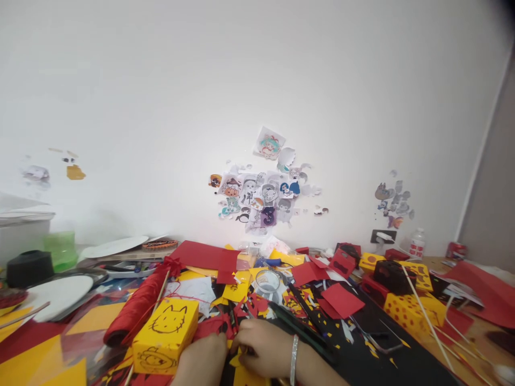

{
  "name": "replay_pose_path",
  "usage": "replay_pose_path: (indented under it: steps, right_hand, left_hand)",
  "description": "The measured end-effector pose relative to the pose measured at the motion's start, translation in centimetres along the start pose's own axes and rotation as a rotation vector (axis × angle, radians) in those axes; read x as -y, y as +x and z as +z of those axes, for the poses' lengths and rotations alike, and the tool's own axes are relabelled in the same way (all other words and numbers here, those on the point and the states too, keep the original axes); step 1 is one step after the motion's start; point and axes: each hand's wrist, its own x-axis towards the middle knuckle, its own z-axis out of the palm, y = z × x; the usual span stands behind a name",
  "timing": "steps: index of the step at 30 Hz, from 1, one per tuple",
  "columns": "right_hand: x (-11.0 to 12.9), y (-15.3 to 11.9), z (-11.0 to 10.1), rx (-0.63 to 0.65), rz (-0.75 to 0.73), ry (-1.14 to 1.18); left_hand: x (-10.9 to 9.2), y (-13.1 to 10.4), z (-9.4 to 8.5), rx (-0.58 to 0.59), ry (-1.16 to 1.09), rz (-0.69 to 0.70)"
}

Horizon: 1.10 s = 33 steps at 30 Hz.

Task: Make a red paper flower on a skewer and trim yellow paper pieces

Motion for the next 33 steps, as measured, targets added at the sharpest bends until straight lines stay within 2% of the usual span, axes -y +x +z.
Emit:
replay_pose_path:
  steps: [27, 33]
  right_hand:
    - [-0.02, 0.12, 0.09, 0.002, -0.048, -0.071]
    - [0.00, 0.15, 0.09, 0.010, -0.026, -0.029]
  left_hand:
    - [0.01, -0.21, -0.35, -0.019, -0.017, 0.014]
    - [0.14, 0.02, -0.08, -0.057, -0.019, 0.014]
